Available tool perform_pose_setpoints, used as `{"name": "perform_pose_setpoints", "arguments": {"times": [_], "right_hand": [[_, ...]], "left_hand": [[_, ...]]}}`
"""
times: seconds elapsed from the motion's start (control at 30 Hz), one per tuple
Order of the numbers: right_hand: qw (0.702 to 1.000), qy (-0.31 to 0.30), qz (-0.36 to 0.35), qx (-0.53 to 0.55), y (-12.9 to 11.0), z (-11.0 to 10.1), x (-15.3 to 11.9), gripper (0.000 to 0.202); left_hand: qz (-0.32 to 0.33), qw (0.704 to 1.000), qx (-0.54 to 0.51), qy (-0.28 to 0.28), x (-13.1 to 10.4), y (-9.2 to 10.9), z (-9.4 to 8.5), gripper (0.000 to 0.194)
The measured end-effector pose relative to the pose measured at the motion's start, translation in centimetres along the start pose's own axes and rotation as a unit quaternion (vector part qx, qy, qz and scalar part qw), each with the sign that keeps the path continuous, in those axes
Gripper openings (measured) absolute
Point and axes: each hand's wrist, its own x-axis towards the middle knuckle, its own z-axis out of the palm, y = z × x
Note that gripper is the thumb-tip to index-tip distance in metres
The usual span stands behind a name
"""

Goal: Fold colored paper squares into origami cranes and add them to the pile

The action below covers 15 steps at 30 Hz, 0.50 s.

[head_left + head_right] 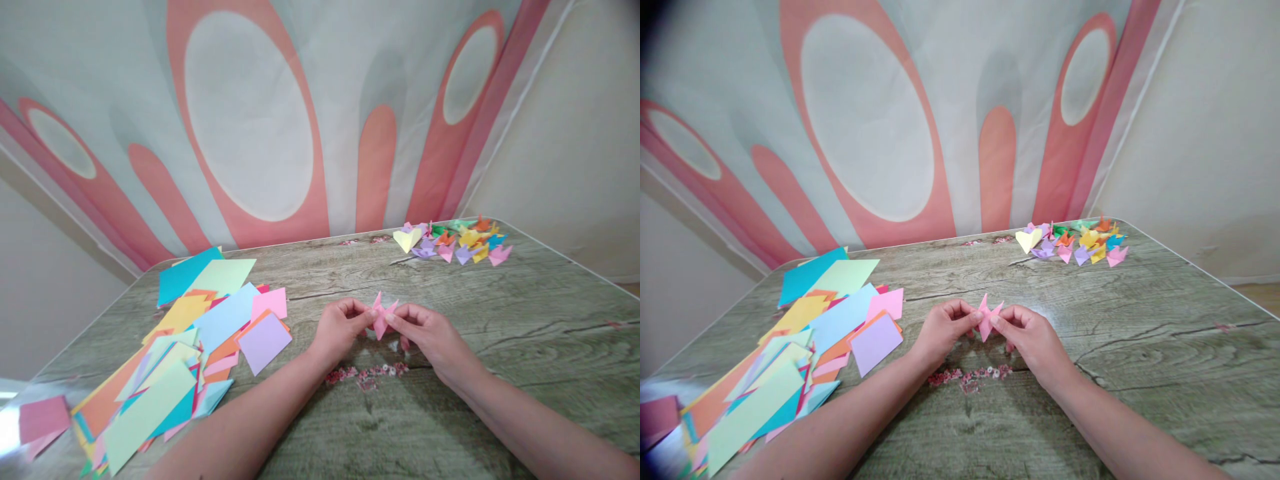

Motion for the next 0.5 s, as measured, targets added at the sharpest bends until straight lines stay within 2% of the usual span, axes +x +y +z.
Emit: {"name": "perform_pose_setpoints", "arguments": {"times": [0.2, 0.4, 0.5], "right_hand": [[0.997, 0.054, -0.019, 0.052, 0.7, 0.4, 0.0, 0.029], [0.999, 0.033, -0.038, 0.006, 0.5, 0.2, -0.2, 0.024], [0.999, 0.019, -0.036, -0.014, 0.4, 0.0, -0.2, 0.023]], "left_hand": [[0.022, 0.997, -0.074, 0.014, -0.1, -0.2, 0.7, 0.031], [0.026, 0.998, -0.061, -0.015, -0.4, 0.6, 0.4, 0.015], [0.022, 0.998, -0.053, -0.027, -0.4, 0.9, 0.0, 0.017]]}}
